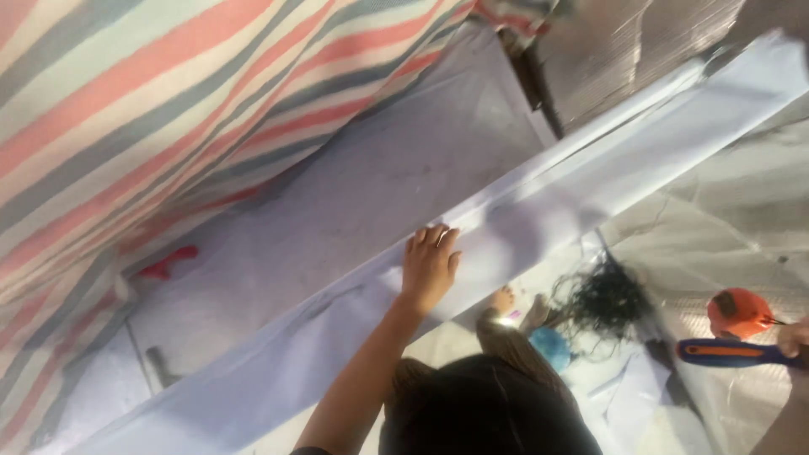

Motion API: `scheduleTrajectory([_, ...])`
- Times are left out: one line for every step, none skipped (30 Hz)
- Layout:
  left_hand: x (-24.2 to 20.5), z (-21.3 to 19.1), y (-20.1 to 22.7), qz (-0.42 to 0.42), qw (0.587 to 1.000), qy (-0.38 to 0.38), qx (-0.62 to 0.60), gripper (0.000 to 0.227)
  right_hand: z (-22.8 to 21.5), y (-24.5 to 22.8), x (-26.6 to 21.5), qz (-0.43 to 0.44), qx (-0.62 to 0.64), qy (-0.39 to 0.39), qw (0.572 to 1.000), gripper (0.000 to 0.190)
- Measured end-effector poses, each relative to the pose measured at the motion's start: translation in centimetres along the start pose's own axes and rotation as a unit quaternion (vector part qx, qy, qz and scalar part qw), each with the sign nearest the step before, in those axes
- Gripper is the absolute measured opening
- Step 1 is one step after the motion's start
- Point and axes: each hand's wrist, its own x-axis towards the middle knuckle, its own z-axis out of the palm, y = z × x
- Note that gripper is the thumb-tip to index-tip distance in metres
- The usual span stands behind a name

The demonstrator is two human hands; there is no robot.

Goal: Measuring and cutting a long white plastic banner on a metal frame using a tape measure and a utility knife

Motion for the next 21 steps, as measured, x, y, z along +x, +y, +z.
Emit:
scheduleTrajectory([1.9,0.3,1.2,0.001,1.0,0.018,0.003,0.043,-2.8,1.1,1.0,-0.004,-0.001,0.009,1.0,0.021])
scheduleTrajectory([3.2,1.8,2.1,0.003,1.0,0.012,0.001,0.043,-4.1,0.5,1.2,0.0,-0.003,0.015,1.0,0.021])
scheduleTrajectory([4.4,3.3,2.9,-0.018,0.999,0.004,0.032,0.044,-5.2,0.0,1.3,0.01,-0.029,0.023,0.999,0.022])
scheduleTrajectory([6.1,4.7,3.5,-0.04,0.997,0.004,0.064,0.046,-6.3,-0.7,2.5,0.015,-0.056,0.027,0.998,0.023])
scheduleTrajectory([7.2,4.6,4.8,-0.038,0.997,0.005,0.061,0.046,-6.9,-2.0,3.8,0.014,-0.059,0.028,0.998,0.023])
scheduleTrajectory([7.9,4.4,5.8,-0.036,0.995,0.047,0.084,0.044,-7.2,-2.9,5.1,0.024,-0.095,0.031,0.995,0.024])
scheduleTrajectory([8.5,4.2,6.6,-0.033,0.99,0.089,0.107,0.043,-7.3,-3.8,6.3,0.034,-0.131,0.033,0.99,0.025])
scheduleTrajectory([9.0,4.1,7.4,-0.036,0.99,0.087,0.11,0.043,-6.4,-5.7,7.6,0.037,-0.129,0.03,0.99,0.025])
scheduleTrajectory([9.5,4.0,8.1,-0.041,0.987,0.084,0.134,0.039,-5.5,-7.6,8.8,0.042,-0.136,0.013,0.99,0.039])
scheduleTrajectory([10.0,3.8,8.7,-0.045,0.983,0.081,0.16,0.036,-4.3,-9.2,10.0,0.045,-0.142,-0.003,0.989,0.054])
scheduleTrajectory([10.1,4.6,9.0,-0.045,0.982,0.08,0.164,0.036,-3.6,-9.6,10.8,0.046,-0.138,-0.004,0.989,0.054])
scheduleTrajectory([10.3,5.3,9.1,-0.042,0.99,0.049,0.129,0.032,-2.7,-10.1,11.5,0.023,-0.144,-0.007,0.989,0.049])
scheduleTrajectory([10.5,6.0,9.1,-0.039,0.995,0.017,0.094,0.029,-1.8,-10.5,12.1,0.001,-0.15,-0.009,0.989,0.046])
scheduleTrajectory([11.3,6.1,9.6,-0.036,0.995,0.015,0.096,0.029,-2.3,-9.5,12.7,0.002,-0.148,-0.006,0.989,0.046])
scheduleTrajectory([12.0,6.2,10.0,0.003,0.998,0.023,0.062,0.035,-2.7,-8.4,13.1,-0.007,-0.087,-0.012,0.996,0.048])
scheduleTrajectory([12.5,6.5,10.5,0.044,0.998,0.03,0.025,0.042,-3.3,-7.6,13.1,-0.015,-0.027,-0.015,0.999,0.059])
scheduleTrajectory([12.8,8.4,10.2,0.048,0.998,0.026,0.023,0.042,-1.4,-9.3,13.4,-0.013,-0.028,-0.01,0.999,0.059])
scheduleTrajectory([13.4,10.4,9.9,0.055,0.998,0.014,0.01,0.049,0.3,-11.2,13.9,-0.005,-0.099,0.009,0.995,0.048])
scheduleTrajectory([14.0,12.2,9.7,0.062,0.998,0.001,-0.003,0.058,2.2,-13.1,14.4,0.005,-0.168,0.027,0.985,0.037])
scheduleTrajectory([14.6,13.1,10.4,0.068,0.998,0.002,-0.005,0.058,1.7,-13.4,14.2,0.002,-0.169,0.032,0.985,0.037])
scheduleTrajectory([15.2,13.9,11.2,0.016,0.998,-0.055,0.011,0.064,1.2,-13.7,14.0,0.024,-0.224,0.069,0.972,0.033])
